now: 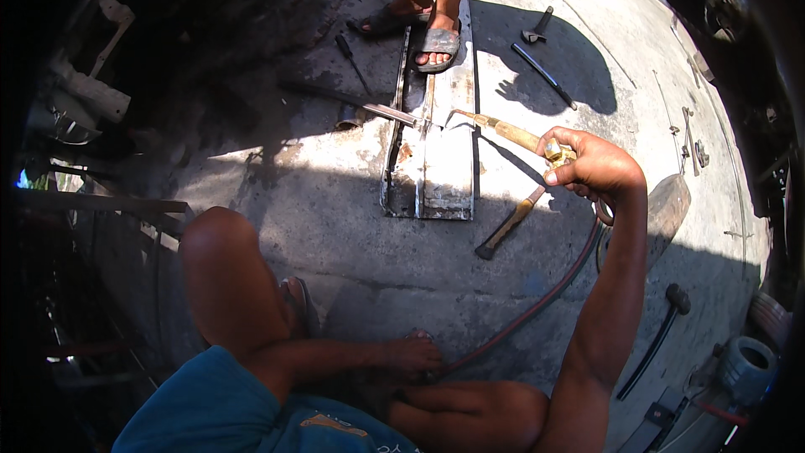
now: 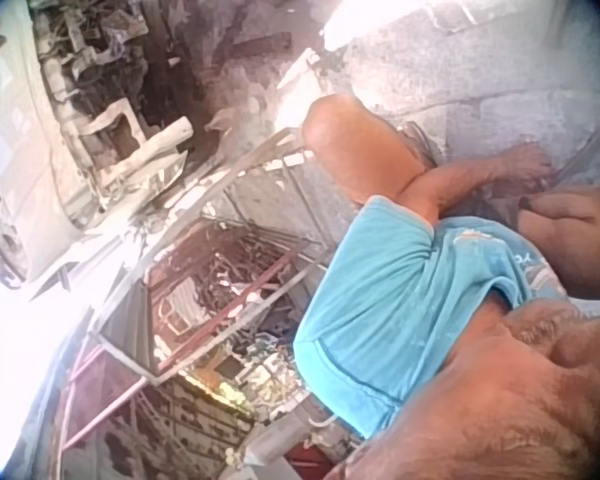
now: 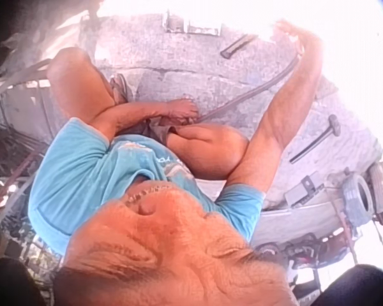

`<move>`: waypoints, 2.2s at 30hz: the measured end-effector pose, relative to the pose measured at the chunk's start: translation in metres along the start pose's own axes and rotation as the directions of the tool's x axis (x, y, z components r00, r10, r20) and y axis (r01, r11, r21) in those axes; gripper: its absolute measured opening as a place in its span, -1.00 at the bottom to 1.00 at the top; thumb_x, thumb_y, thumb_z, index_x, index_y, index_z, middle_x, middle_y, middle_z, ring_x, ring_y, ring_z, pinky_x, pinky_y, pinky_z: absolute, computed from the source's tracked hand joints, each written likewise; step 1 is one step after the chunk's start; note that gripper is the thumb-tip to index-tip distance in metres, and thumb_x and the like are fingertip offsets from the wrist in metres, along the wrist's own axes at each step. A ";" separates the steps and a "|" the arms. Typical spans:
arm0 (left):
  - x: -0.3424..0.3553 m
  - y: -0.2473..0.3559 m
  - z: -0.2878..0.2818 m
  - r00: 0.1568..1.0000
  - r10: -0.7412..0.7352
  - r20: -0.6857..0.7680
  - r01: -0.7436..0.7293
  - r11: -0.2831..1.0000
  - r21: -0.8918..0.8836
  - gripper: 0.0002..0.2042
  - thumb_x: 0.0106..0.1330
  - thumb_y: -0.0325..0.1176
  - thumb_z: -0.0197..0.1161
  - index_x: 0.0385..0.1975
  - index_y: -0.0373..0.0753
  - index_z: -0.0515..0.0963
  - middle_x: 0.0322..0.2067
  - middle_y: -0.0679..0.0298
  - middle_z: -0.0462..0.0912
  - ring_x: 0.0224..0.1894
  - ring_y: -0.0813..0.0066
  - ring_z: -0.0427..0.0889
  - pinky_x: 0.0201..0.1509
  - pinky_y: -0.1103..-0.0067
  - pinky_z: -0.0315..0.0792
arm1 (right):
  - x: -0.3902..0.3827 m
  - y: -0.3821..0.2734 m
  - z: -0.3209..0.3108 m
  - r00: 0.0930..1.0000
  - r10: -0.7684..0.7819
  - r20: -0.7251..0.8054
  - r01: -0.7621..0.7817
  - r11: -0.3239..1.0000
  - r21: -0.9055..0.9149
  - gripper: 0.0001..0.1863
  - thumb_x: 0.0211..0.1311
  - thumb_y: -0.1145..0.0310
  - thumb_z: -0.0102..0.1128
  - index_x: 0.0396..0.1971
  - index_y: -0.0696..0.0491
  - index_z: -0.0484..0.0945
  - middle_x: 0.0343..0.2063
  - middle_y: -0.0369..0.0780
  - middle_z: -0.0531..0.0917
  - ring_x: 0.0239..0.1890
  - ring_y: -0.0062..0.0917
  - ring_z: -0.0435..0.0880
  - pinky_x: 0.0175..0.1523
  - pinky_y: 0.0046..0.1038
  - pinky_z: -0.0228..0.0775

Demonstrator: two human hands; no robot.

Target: The person uses a handheld welding torch to heat and weld a metal frame on the ground. A second person assists by holding and adjusting the metal piece with a hammer and other tools. The welder moves the torch along the seam while the assistant repositions the workpiece as needed.

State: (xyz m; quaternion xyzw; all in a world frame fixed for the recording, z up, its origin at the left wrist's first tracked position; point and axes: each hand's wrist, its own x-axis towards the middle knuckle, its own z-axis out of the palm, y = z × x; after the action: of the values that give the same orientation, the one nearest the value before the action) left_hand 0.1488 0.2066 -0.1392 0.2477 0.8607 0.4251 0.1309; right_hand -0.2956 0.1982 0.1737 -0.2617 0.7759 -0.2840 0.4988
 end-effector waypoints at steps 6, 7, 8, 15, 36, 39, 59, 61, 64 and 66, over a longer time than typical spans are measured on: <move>0.001 -0.002 0.000 1.000 0.011 0.005 -0.011 1.000 -0.029 -0.52 0.08 -0.27 0.35 0.07 -0.13 0.57 -0.03 0.18 0.55 0.10 0.13 0.53 0.19 0.16 0.36 | 0.001 0.003 0.001 1.000 -0.002 -0.014 0.002 1.000 -0.007 -0.62 0.24 0.61 0.38 -0.01 -0.08 0.53 -0.60 -0.47 0.49 -0.67 -0.82 0.37 -0.62 -0.66 0.14; 0.001 -0.001 0.001 1.000 0.010 0.003 -0.010 1.000 -0.022 -0.52 0.06 -0.29 0.36 0.07 -0.13 0.57 -0.03 0.17 0.54 0.10 0.13 0.53 0.19 0.18 0.36 | 0.001 0.002 0.001 1.000 -0.005 -0.002 0.005 1.000 -0.004 -0.61 0.24 0.61 0.38 -0.01 -0.08 0.52 -0.60 -0.47 0.49 -0.67 -0.81 0.37 -0.62 -0.65 0.15; 0.001 -0.001 0.000 1.000 0.010 0.000 -0.010 1.000 -0.015 -0.51 0.04 -0.30 0.37 0.06 -0.13 0.57 -0.03 0.16 0.54 0.11 0.14 0.53 0.19 0.19 0.36 | 0.000 0.001 0.002 1.000 -0.004 -0.002 0.004 1.000 -0.007 -0.60 0.22 0.61 0.37 0.00 -0.08 0.53 -0.61 -0.47 0.47 -0.67 -0.81 0.36 -0.62 -0.65 0.13; 0.000 -0.004 0.008 0.999 0.028 -0.047 -0.029 0.999 -0.016 -0.55 0.02 -0.32 0.35 0.01 -0.11 0.58 -0.06 0.18 0.54 0.11 0.16 0.53 0.15 0.16 0.34 | 0.004 0.004 0.003 0.999 -0.040 0.018 0.040 0.999 -0.016 -0.57 0.18 0.58 0.37 0.03 -0.09 0.54 -0.63 -0.46 0.45 -0.68 -0.79 0.33 -0.62 -0.61 0.11; 0.007 0.004 -0.005 0.995 0.063 -0.078 -0.062 0.998 0.003 -0.70 0.10 -0.26 0.30 -0.13 -0.10 0.62 -0.14 0.21 0.58 0.03 0.17 0.57 0.10 0.10 0.35 | -0.019 0.006 0.000 0.997 0.061 -0.038 -0.063 0.996 -0.055 -0.58 0.15 0.57 0.39 0.00 -0.10 0.56 -0.59 -0.45 0.49 -0.66 -0.79 0.35 -0.59 -0.61 0.10; 0.006 0.000 0.003 0.988 0.098 -0.116 -0.097 0.995 0.012 -0.71 0.10 -0.27 0.29 -0.14 -0.10 0.62 -0.15 0.21 0.58 0.02 0.17 0.57 0.07 0.09 0.35 | -0.022 -0.002 0.002 0.998 0.050 -0.048 -0.054 0.994 -0.098 -0.57 0.14 0.57 0.40 0.00 -0.10 0.56 -0.58 -0.44 0.49 -0.64 -0.78 0.38 -0.58 -0.61 0.13; 0.004 -0.012 0.014 0.975 0.149 -0.164 -0.148 0.989 0.020 -0.69 0.07 -0.27 0.30 -0.14 -0.07 0.60 -0.15 0.24 0.56 0.03 0.17 0.56 0.02 0.11 0.37 | -0.016 -0.004 0.008 0.999 0.012 -0.040 -0.016 0.996 -0.083 -0.60 0.17 0.57 0.36 0.00 -0.08 0.55 -0.56 -0.44 0.46 -0.64 -0.77 0.38 -0.60 -0.63 0.14; 0.006 -0.013 0.013 0.973 0.169 -0.155 -0.169 0.986 0.014 -0.69 0.06 -0.28 0.31 -0.15 -0.09 0.60 -0.17 0.23 0.56 0.02 0.18 0.57 0.02 0.12 0.37 | -0.013 -0.006 0.011 1.000 -0.014 -0.017 0.013 0.997 -0.070 -0.60 0.18 0.57 0.36 0.00 -0.08 0.55 -0.58 -0.45 0.45 -0.66 -0.77 0.36 -0.60 -0.63 0.12; 0.006 -0.012 0.012 0.964 0.194 -0.181 -0.193 0.981 0.024 -0.69 0.04 -0.29 0.31 -0.16 -0.11 0.59 -0.19 0.23 0.56 0.00 0.18 0.58 0.02 0.15 0.36 | -0.010 -0.006 0.010 1.000 -0.001 -0.005 0.000 0.997 -0.078 -0.61 0.19 0.59 0.35 -0.01 -0.06 0.54 -0.54 -0.44 0.50 -0.63 -0.77 0.41 -0.58 -0.61 0.20; 0.006 -0.013 0.013 0.960 0.198 -0.199 -0.197 0.980 0.026 -0.69 0.03 -0.30 0.31 -0.17 -0.12 0.59 -0.20 0.23 0.56 -0.01 0.18 0.58 0.01 0.16 0.36 | -0.008 -0.005 0.009 1.000 0.021 -0.009 -0.022 0.994 -0.109 -0.62 0.20 0.61 0.35 -0.02 -0.05 0.54 -0.51 -0.43 0.53 -0.61 -0.77 0.43 -0.56 -0.60 0.23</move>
State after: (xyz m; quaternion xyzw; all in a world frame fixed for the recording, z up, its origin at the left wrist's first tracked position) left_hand 0.1450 0.2120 -0.1569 0.2888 0.8417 0.4562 -0.0003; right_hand -0.2835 0.1985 0.1786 -0.2788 0.7951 -0.2369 0.4838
